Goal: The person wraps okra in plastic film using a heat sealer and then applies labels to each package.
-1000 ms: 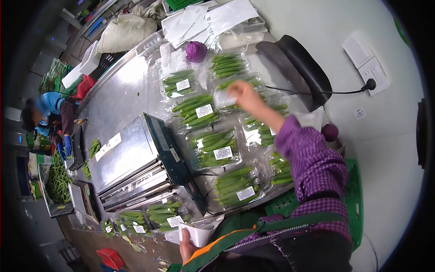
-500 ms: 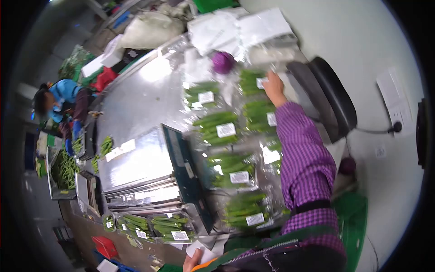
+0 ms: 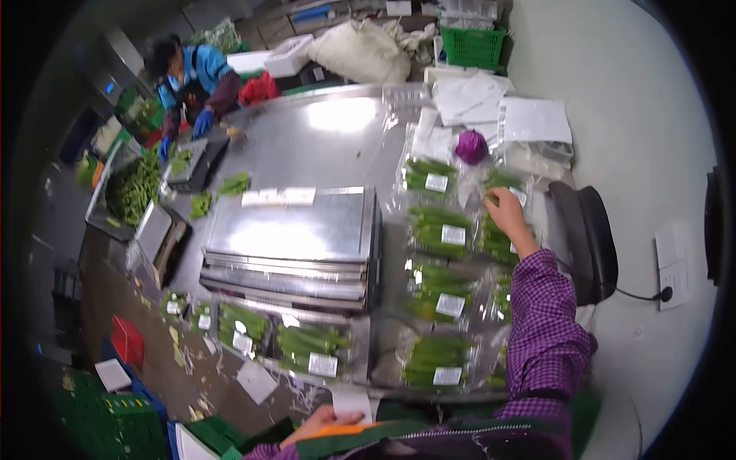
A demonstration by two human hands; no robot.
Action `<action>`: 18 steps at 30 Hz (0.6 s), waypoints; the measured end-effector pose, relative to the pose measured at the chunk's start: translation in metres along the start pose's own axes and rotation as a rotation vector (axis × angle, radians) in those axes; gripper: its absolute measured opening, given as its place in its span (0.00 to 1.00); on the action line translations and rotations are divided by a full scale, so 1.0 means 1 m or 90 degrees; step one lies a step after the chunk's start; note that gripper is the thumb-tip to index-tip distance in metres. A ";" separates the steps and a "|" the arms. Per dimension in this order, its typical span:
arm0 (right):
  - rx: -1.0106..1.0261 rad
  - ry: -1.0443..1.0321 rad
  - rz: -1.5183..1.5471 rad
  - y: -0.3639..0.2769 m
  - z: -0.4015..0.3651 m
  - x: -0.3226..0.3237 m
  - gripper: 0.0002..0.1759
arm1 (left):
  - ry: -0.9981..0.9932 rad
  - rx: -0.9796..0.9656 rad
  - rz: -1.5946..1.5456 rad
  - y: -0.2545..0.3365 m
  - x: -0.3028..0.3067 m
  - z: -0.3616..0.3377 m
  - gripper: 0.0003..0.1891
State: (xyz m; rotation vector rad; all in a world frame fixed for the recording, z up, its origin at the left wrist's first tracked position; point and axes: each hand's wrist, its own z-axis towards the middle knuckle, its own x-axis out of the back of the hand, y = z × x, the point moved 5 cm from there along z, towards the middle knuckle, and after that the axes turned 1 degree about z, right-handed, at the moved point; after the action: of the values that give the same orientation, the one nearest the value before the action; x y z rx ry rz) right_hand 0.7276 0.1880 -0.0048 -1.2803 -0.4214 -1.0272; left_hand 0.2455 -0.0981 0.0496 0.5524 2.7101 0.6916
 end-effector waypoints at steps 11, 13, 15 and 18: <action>0.094 -0.438 0.333 -0.307 -0.288 0.013 0.17 | -0.116 -0.603 0.482 -0.020 0.031 0.039 0.29; 0.142 -0.551 0.305 -0.371 -0.338 -0.009 0.32 | -0.145 -0.592 0.486 -0.020 0.036 0.024 0.25; 0.115 -0.568 0.241 -0.369 -0.368 -0.036 0.23 | -0.115 -0.639 0.505 -0.042 0.040 0.034 0.19; -0.072 -0.631 0.269 -0.366 -0.395 -0.057 0.20 | -0.105 -0.601 0.498 -0.071 0.058 0.033 0.16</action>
State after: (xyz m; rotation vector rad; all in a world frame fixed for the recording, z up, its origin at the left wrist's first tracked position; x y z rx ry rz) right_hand 0.2951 -0.1329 0.0500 -1.8366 -0.7940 0.0021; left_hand 0.1854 -0.1177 -0.0250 1.2815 1.6278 1.8290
